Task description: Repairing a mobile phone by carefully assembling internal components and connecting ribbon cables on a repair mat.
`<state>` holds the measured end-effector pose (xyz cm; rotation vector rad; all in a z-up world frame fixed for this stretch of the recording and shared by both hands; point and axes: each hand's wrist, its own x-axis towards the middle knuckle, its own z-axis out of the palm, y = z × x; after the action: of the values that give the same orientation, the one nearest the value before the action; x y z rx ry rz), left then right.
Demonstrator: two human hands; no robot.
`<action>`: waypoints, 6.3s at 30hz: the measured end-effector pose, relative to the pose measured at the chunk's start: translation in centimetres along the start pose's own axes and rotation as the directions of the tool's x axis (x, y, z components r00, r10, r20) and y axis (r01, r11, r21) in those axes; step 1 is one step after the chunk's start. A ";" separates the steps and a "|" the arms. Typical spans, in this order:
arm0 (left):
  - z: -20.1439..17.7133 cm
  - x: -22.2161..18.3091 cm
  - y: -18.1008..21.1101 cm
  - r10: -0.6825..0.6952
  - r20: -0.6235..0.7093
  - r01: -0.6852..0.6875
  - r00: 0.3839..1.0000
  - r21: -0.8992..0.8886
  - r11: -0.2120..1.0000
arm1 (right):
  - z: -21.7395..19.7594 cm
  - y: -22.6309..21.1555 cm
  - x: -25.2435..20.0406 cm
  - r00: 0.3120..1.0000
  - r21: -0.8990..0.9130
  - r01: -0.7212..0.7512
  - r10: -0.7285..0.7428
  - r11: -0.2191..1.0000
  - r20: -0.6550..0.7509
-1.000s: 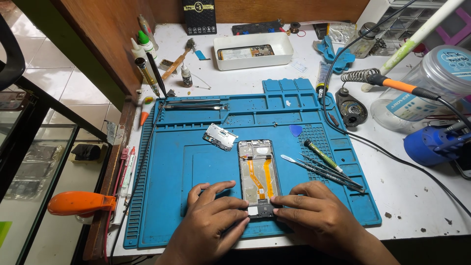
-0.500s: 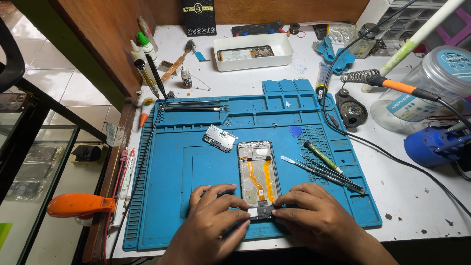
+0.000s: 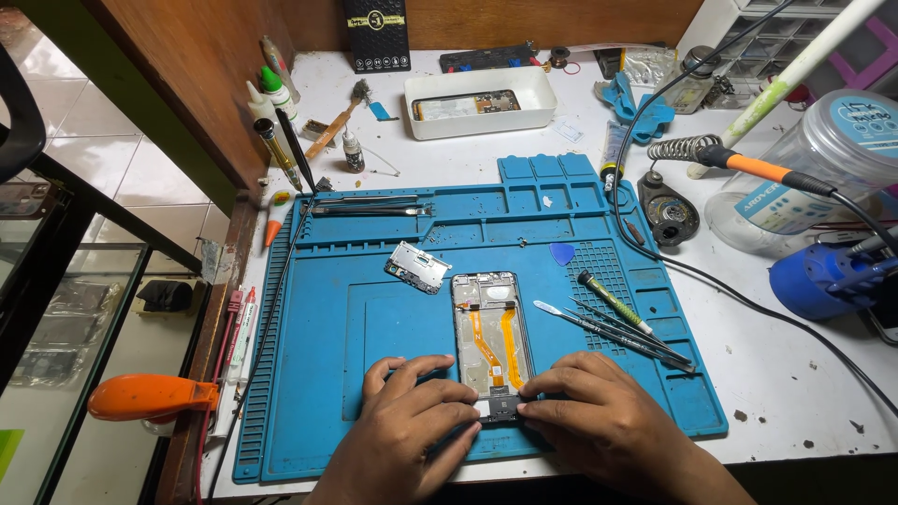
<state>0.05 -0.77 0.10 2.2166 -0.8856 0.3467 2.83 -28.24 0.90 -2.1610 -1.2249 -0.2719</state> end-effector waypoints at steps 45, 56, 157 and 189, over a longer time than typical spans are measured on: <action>0.3 0.3 0.2 0.285 0.067 -0.292 0.956 0.309 0.905 | -0.6 0.2 0.3 0.973 -0.144 0.230 -0.226 0.962 0.045; 0.5 -0.3 -0.6 0.278 0.037 -0.277 0.960 0.281 0.919 | -0.2 0.5 -0.4 0.971 -0.196 0.236 -0.225 0.952 0.079; -8.0 10.9 -7.0 -0.692 0.332 0.397 0.641 0.628 0.669 | -9.3 5.0 3.1 0.680 -0.223 -0.682 0.716 0.697 0.158; -4.8 6.8 -10.2 -0.597 0.251 0.448 0.762 0.462 0.765 | -2.4 11.5 10.6 0.744 0.733 -0.387 0.659 0.559 -0.109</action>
<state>12.06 4.49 1.40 2.8418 -0.3343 -0.2336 18.46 -26.51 2.85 -1.6030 -0.2902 0.0404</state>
